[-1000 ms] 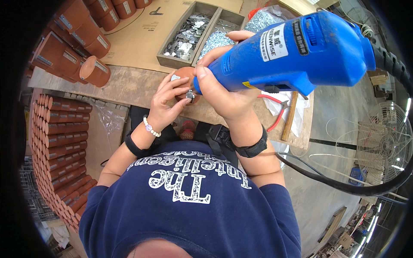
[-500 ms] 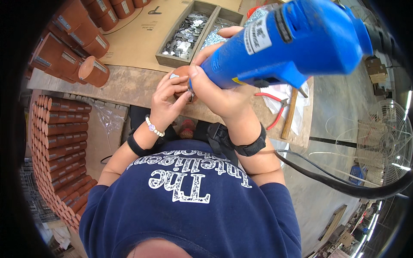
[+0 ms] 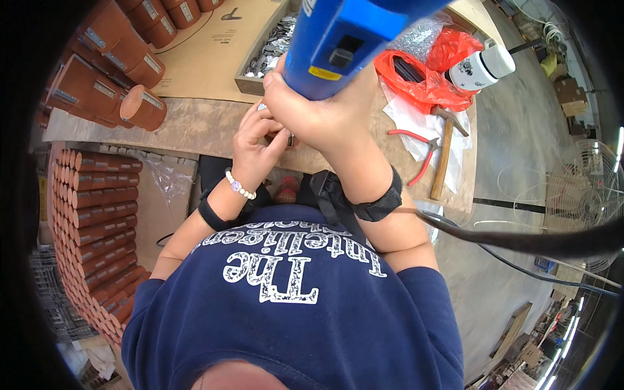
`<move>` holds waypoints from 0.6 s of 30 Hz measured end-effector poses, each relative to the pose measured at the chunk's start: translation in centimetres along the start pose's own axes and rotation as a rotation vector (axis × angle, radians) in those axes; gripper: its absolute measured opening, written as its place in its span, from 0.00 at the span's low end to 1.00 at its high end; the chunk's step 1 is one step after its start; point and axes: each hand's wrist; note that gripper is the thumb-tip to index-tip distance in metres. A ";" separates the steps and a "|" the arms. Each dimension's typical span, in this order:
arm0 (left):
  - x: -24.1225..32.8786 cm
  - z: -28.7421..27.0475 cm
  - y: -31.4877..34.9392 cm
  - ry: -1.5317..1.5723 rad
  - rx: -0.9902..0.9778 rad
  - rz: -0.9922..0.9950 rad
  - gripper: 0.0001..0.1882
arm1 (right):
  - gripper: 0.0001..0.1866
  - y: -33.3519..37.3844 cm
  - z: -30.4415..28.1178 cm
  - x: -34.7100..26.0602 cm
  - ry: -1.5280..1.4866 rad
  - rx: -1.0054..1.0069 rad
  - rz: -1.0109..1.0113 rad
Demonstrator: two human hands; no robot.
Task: Using an electric screwdriver to attach metal brackets to cylindrical components on a workbench.
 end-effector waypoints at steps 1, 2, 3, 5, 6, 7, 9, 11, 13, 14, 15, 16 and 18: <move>0.0 0.0 0.0 0.008 -0.005 -0.002 0.03 | 0.22 -0.1 0.0 0.2 0.002 0.003 -0.001; 0.0 0.0 0.0 0.013 -0.009 -0.006 0.03 | 0.22 -0.1 0.0 0.4 0.028 0.005 -0.022; -0.1 -0.1 0.0 0.012 -0.010 -0.006 0.03 | 0.22 -0.2 0.1 0.6 0.054 0.007 -0.044; -0.1 -0.1 0.0 0.006 -0.014 0.008 0.03 | 0.22 -0.2 0.2 0.5 0.057 0.008 -0.051; -0.1 -0.1 0.0 0.006 -0.014 0.009 0.03 | 0.22 -0.3 0.3 0.5 0.061 0.009 -0.058; -0.2 -0.1 0.1 0.005 -0.013 0.016 0.03 | 0.22 -0.3 0.4 0.6 0.062 0.010 -0.058; -0.4 -0.2 0.3 0.003 -0.013 0.024 0.04 | 0.18 -0.2 0.6 1.0 0.008 0.116 -0.027; -0.4 -0.4 0.4 0.014 -0.049 0.039 0.08 | 0.19 -0.1 1.0 1.1 0.049 0.135 -0.078; -0.3 -0.7 0.5 -0.001 -0.061 0.065 0.09 | 0.20 -0.1 1.0 1.2 0.091 0.157 -0.128; -0.3 -0.8 0.5 -0.016 -0.068 0.090 0.11 | 0.21 -0.2 0.9 1.4 0.099 0.155 -0.127; -0.4 -0.8 0.5 -0.017 -0.071 0.091 0.11 | 0.22 -0.2 0.8 1.5 0.106 0.153 -0.125; -0.5 -0.8 0.5 -0.023 -0.079 0.096 0.11 | 0.22 -0.2 0.6 1.4 0.105 0.156 -0.125; -0.6 -0.9 0.6 -0.028 -0.076 0.106 0.12 | 0.21 -0.3 0.3 1.0 0.110 0.027 -0.039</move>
Point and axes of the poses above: each hand's wrist, its own y-axis away from the middle knuckle, its own z-axis out of the palm, x = y × z, and after that the axes turned 5 degrees about -y, right-handed
